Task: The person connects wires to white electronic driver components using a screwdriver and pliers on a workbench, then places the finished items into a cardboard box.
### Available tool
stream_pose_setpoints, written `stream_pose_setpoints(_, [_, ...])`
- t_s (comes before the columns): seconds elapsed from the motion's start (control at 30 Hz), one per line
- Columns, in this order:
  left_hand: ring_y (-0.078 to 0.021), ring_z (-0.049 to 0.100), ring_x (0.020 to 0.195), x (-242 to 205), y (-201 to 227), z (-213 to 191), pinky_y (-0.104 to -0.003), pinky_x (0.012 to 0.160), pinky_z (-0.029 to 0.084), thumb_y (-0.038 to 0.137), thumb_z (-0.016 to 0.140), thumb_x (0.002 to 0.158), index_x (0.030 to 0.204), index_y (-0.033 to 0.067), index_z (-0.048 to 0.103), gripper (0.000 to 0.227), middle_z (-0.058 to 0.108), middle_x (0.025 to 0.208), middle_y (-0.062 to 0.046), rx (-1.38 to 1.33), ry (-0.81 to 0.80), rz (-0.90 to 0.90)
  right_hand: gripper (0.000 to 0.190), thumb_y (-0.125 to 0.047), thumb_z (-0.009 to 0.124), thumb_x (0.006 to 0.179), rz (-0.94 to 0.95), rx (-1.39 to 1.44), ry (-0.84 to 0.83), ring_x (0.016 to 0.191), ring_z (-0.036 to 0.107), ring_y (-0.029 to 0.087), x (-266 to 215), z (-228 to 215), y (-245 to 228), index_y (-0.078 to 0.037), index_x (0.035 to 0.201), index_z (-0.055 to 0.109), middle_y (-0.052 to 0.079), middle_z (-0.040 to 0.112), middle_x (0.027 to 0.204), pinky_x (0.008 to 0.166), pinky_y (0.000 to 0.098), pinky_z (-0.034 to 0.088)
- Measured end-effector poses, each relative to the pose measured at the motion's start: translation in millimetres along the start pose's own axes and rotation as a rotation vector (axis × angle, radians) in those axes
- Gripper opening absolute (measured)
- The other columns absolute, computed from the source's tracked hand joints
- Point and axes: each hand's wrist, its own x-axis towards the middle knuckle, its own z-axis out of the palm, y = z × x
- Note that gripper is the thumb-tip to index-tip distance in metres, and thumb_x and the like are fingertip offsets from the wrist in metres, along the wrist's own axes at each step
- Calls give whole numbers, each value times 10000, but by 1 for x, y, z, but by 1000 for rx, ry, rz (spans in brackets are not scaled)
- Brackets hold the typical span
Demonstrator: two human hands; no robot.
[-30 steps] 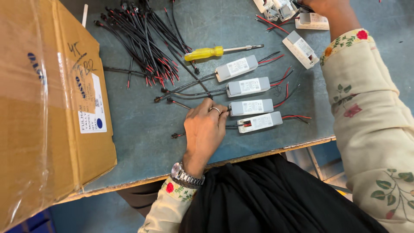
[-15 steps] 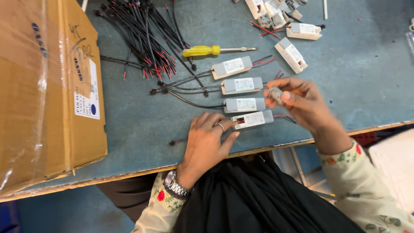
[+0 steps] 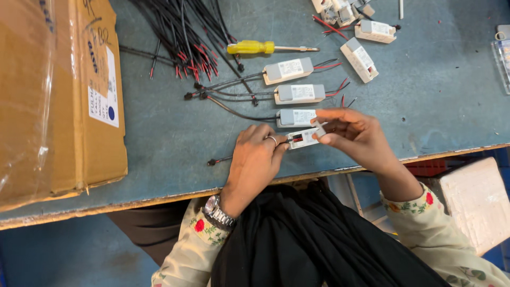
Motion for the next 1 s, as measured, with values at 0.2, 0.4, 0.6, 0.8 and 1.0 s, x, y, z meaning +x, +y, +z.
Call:
stream_pose_setpoints(0.2, [-270,606,888,1,-2,2,-428,807,472,117,768,804,893,74,779,99,611,868,-56,2,15,8,411,-99,811,829,-147,-647,-57,882,753,161,3,32,-38,-119,1227,710,84,711,1179,784,280,615])
stream_pose_setpoints(0.4, [-275,597,883,0,-2,-1,-424,803,471,110,755,818,892,63,773,90,604,875,-63,-6,24,25,382,-191,822,809,-376,-962,-113,983,662,310,13,42,-45,-99,1167,726,74,701,1096,815,411,558])
stream_pose_setpoints(0.6, [-276,603,888,-1,-3,-1,-423,790,472,117,728,851,867,56,754,69,608,883,-65,15,22,36,375,-198,817,806,-372,-1011,-144,1019,647,312,17,44,-40,-91,1155,727,75,700,1100,838,420,553])
stream_pose_setpoints(0.8, [-281,596,890,0,-3,-3,-425,793,471,118,703,867,860,51,747,81,601,887,-75,27,8,37,387,-182,814,797,-362,-1007,-153,1018,648,315,18,42,-39,-99,1166,729,92,679,1107,847,428,550])
stream_pose_setpoints(1.0, [-282,588,915,0,-1,-7,-426,816,468,112,685,872,862,45,745,91,600,899,-80,34,-15,34,368,-159,806,798,-359,-1050,-172,988,647,308,19,46,-45,-98,1155,740,83,677,1082,834,425,548])
